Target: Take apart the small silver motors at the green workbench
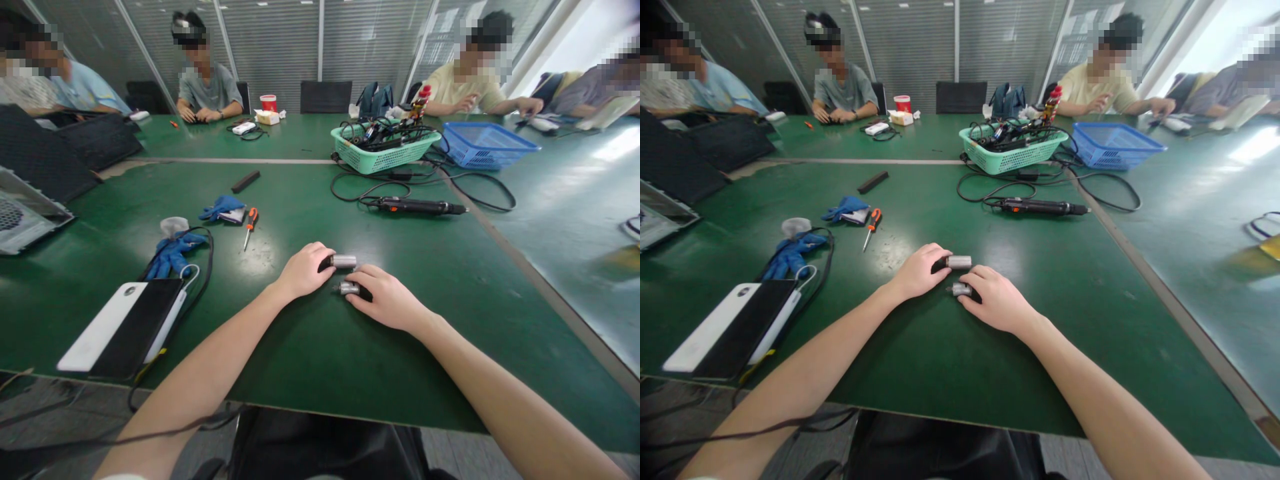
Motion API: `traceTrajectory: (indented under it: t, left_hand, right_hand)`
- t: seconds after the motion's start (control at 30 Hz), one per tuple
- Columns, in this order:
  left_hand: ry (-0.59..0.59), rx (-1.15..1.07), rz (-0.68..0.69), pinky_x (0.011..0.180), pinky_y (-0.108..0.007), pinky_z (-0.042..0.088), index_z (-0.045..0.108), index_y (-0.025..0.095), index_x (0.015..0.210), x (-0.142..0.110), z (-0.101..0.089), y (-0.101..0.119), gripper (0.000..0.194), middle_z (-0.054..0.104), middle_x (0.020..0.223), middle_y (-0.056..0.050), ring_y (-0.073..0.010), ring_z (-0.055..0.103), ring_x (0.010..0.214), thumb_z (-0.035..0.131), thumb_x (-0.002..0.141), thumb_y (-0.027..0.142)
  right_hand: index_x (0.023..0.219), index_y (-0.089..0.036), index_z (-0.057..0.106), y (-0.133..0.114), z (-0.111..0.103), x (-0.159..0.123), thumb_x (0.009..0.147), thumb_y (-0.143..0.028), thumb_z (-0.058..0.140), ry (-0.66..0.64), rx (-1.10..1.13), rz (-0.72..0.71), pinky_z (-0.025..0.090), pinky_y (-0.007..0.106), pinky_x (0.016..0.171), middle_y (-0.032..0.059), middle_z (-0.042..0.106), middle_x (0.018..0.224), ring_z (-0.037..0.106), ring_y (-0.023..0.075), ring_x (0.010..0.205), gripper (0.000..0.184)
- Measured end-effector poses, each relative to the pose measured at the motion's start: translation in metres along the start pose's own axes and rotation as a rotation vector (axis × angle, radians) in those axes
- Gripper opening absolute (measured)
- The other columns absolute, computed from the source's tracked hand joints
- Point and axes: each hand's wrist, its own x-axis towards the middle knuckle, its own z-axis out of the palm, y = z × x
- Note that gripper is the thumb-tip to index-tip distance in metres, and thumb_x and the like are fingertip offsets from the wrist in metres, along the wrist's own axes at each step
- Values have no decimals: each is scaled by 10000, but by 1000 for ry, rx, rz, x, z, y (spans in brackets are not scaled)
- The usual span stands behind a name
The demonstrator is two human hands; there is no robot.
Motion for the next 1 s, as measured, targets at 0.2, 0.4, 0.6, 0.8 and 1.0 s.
traceTrajectory:
  t: [0.2,0.4,0.6,0.8,1.0]
  left_hand:
    - [5,-3,-4,1020,-403,514,627,209,1258,-2,0,0,350,640,1193,-78,-242,596,1135,609,928,324]
    - [4,8,-4,1037,-404,505,611,188,1295,-2,1,0,406,631,1205,-87,-250,588,1150,620,915,331]
    - [8,1,-12,1023,-408,512,601,182,1299,-2,1,0,408,628,1201,-91,-251,590,1143,612,917,325]
    - [85,-61,-18,983,-377,527,560,191,1300,-4,-2,3,418,608,1187,-85,-230,604,1098,603,888,247]
    - [123,-83,-22,867,-343,540,594,201,1153,-5,-5,7,276,596,1011,-52,-199,609,944,566,879,193]
  right_hand:
    - [1174,-239,665,0,1,0,925,-299,631,-2,-10,10,547,441,933,96,660,1123,647,270,1028,259]
    - [1185,-244,657,1,1,0,927,-328,642,-11,-10,11,550,455,929,97,657,1134,646,273,1020,272]
    - [1201,-241,652,2,2,0,921,-331,655,-12,-8,24,545,447,939,93,657,1143,647,269,1025,293]
    - [1196,-231,655,3,4,0,917,-333,661,4,3,12,544,448,943,99,661,1154,653,272,1037,298]
    - [1196,-232,657,5,5,0,920,-321,662,15,17,9,549,439,932,93,663,1153,652,265,1031,290]
